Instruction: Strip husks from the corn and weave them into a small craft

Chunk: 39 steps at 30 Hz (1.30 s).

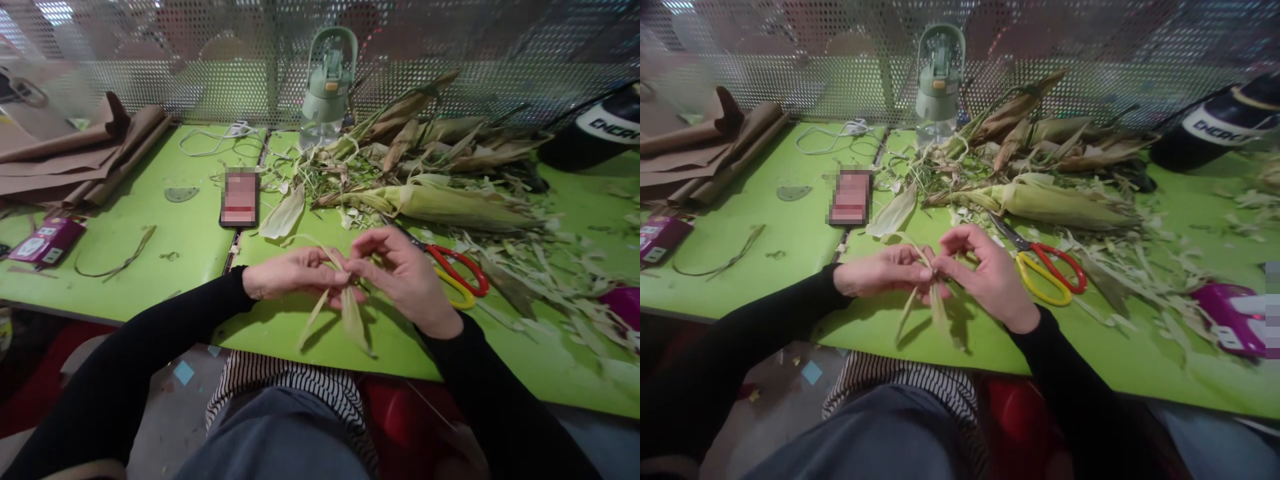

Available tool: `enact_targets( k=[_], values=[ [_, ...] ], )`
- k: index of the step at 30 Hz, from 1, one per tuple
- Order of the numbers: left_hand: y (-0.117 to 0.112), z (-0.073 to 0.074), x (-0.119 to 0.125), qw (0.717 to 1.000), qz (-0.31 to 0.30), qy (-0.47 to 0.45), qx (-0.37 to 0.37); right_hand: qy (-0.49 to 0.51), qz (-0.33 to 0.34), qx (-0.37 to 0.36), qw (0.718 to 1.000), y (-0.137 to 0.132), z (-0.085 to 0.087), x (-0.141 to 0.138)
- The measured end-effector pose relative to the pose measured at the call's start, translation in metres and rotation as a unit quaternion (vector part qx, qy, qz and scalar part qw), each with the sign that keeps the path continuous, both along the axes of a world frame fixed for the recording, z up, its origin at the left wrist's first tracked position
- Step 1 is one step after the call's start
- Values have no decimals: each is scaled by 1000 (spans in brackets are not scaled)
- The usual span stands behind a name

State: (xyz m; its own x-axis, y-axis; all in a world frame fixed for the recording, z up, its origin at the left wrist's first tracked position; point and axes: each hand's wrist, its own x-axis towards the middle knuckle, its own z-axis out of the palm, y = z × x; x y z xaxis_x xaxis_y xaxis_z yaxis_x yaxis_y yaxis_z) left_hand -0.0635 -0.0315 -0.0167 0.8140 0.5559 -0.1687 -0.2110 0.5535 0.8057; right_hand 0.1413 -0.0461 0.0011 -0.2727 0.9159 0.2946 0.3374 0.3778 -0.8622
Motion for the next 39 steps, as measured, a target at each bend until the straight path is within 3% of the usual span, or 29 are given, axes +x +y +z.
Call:
enact_targets(
  k=[3,5,8,11,14,23,29,33,37,39],
  values=[
    [0,1,5,987,161,-8,9,-36,-129,197,971,3,-4,-1],
    [3,2,5,969,246,-6,-6,-79,-119,240,960,5,-8,-2],
    [9,4,5,950,312,-1,-21,-189,-54,302,933,9,-16,-8],
    [15,8,6,940,341,-20,-23,-314,14,380,870,13,-25,-15],
    [19,9,7,934,355,-12,-38,-362,66,434,823,18,-30,-18],
    [24,-6,7,940,339,-22,-4,-338,85,508,787,26,-29,-18],
    [22,-9,4,947,319,-28,35,-319,86,493,805,27,-33,-15],
    [23,-4,-6,953,284,-34,96,-239,79,424,870,29,-36,-10],
    [26,-2,-15,955,264,-26,134,-87,-17,224,970,30,-36,-3],
    [28,-4,-17,960,243,-14,140,14,-62,96,993,32,-36,-1]
  ],
)
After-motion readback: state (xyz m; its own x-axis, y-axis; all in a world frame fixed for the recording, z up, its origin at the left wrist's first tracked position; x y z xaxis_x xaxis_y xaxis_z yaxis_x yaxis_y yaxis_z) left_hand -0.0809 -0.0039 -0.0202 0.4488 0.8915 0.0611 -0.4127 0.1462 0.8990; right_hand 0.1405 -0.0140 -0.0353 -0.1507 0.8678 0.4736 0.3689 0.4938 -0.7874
